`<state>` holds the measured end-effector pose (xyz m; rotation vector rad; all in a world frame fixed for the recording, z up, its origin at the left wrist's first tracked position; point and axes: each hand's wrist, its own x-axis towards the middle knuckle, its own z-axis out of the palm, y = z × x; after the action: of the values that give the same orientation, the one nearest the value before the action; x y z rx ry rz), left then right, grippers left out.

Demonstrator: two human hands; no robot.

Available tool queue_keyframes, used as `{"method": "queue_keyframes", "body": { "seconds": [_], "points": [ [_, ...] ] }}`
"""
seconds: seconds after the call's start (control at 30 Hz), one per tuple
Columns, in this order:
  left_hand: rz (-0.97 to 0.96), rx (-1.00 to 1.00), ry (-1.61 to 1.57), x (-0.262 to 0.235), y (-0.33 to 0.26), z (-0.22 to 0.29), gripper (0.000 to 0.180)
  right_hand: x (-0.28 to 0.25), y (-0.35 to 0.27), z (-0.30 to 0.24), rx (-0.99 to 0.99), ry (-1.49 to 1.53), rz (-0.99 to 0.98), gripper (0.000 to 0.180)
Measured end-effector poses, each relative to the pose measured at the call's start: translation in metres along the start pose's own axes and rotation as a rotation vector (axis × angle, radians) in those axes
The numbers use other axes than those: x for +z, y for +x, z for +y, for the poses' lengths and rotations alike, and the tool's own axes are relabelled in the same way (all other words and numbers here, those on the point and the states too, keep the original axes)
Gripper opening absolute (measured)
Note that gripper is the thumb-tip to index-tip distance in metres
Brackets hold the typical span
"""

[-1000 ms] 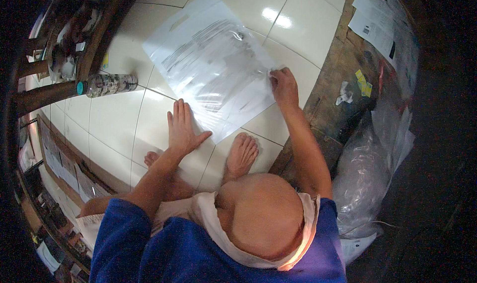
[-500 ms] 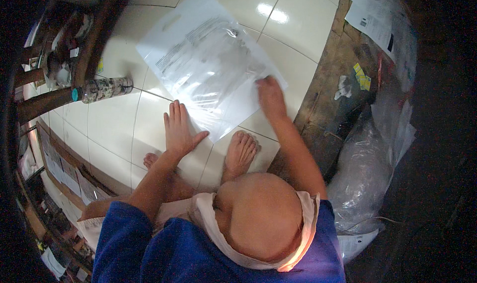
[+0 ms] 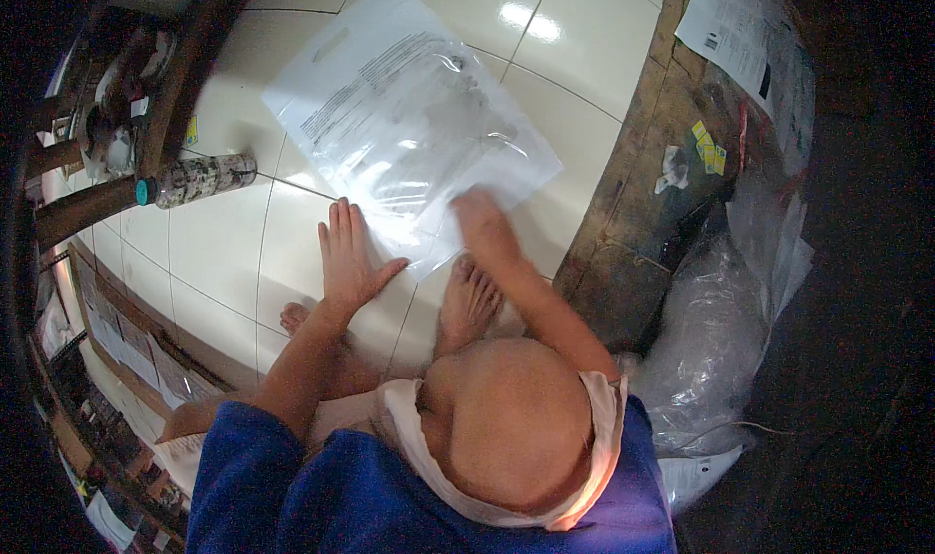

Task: The person sits on the floor and wipes the surface of a large white plastic bag using a small white cloth. They repeatedly rub the bag's surface, occasionally picking up a bottle to apply liquid to the cloth before continuing to wipe the bag.

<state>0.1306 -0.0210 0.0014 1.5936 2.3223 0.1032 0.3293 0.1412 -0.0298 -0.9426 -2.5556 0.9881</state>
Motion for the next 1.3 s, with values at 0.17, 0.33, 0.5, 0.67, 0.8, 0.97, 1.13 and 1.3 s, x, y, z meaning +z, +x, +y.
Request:
{"method": "queue_keyframes", "body": {
  "seconds": [0.17, 0.33, 0.5, 0.67, 0.8, 0.97, 1.13, 1.3],
  "points": [
    [-0.051, -0.041, 0.008, -0.007, 0.004, 0.005, 0.117, -0.067, 0.05, 0.067, 0.162, -0.069, 0.274, 0.014],
    [-0.021, -0.029, 0.0, -0.004, 0.001, 0.002, 0.119, -0.016, 0.06, 0.032, 0.045, 0.124, 0.172, 0.015],
    [-0.181, -0.113, -0.023, -0.01, 0.001, 0.003, 0.119, 0.024, 0.024, -0.062, 0.088, 0.193, -0.326, 0.02],
    [-0.209, -0.108, -0.01, -0.016, 0.006, 0.009, 0.119, -0.003, 0.058, 0.057, 0.139, 0.013, 0.266, 0.018],
    [-0.225, -0.126, -0.002, -0.021, 0.006, 0.008, 0.119, -0.063, 0.088, 0.065, 0.234, -0.087, 0.276, 0.014],
    [-0.017, -0.016, -0.023, 0.001, 0.0, -0.002, 0.118, 0.016, 0.053, 0.001, 0.001, 0.006, 0.045, 0.018],
    [-0.149, -0.085, -0.055, -0.005, 0.003, 0.002, 0.121, 0.053, 0.035, -0.023, -0.066, -0.039, -0.11, 0.023],
    [-0.241, -0.124, -0.016, -0.02, 0.007, 0.009, 0.12, -0.033, 0.099, 0.062, 0.126, -0.033, 0.343, 0.011]
  ]
}}
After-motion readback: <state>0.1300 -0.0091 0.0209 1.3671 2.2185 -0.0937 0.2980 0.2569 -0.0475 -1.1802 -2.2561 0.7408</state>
